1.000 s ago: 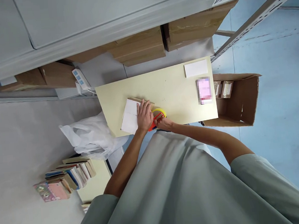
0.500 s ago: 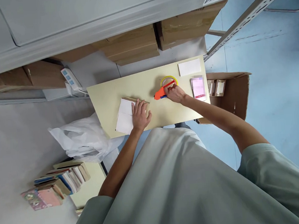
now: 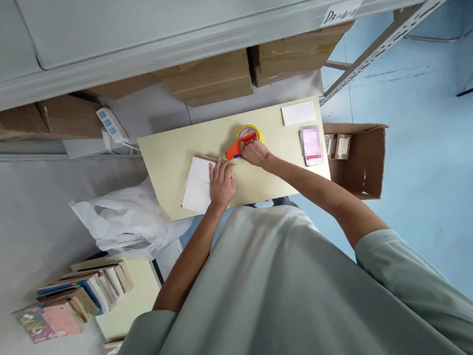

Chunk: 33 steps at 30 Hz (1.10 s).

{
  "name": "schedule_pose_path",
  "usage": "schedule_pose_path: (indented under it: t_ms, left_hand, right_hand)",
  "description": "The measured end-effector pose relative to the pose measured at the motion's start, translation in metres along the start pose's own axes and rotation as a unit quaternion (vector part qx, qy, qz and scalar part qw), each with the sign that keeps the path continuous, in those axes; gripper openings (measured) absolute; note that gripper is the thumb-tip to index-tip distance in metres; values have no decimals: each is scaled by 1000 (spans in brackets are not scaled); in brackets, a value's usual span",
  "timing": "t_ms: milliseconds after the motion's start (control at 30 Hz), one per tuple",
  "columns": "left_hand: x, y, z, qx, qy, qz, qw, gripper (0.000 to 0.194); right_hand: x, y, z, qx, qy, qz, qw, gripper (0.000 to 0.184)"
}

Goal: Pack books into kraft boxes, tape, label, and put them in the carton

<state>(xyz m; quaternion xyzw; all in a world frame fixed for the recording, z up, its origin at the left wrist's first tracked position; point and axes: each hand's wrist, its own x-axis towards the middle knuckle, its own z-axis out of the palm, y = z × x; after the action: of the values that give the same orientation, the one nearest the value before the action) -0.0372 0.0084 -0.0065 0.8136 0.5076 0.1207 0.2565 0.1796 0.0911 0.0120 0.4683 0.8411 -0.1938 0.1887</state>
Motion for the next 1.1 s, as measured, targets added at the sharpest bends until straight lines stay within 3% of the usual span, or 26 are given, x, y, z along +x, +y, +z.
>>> schedule_pose_path:
  t_ms: [133, 333, 400, 500, 633, 767, 933, 1000, 1100]
  left_hand:
    - [1, 3, -2, 13, -17, -7, 1000, 52]
    - [6, 15, -13, 10, -23, -16, 1000, 54]
    - [7, 23, -19, -13, 6, -32, 999, 52]
    - [10, 40, -38, -47, 97, -44, 993, 41]
    - [30, 71, -84, -73, 218, 0, 973, 30]
    - [84, 103, -150, -77, 330, 88, 937, 34]
    - [147, 136, -235, -56, 362, 147, 919, 44]
    - [153, 144, -260, -40, 362, 154, 918, 44]
    - [143, 148, -280, -29, 364, 155, 918, 42]
  right_hand:
    - [5, -19, -21, 60, -17, 30, 998, 51]
    - [-12, -22, -64, 128, 4, 116, 985, 47]
    - [-30, -22, -75, 126, 14, 134, 983, 52]
    - [-66, -24, -94, 170, 38, 190, 966, 60]
    - [-111, -27, -142, 201, 90, 211, 952, 54]
    - [-123, -20, -216, 160, 198, 197, 947, 51]
    - [-90, 7, -298, 70, 320, 171, 929, 47]
    - [-71, 19, -315, 40, 344, 165, 924, 41]
    - [-44, 33, -318, 31, 350, 176, 920, 40]
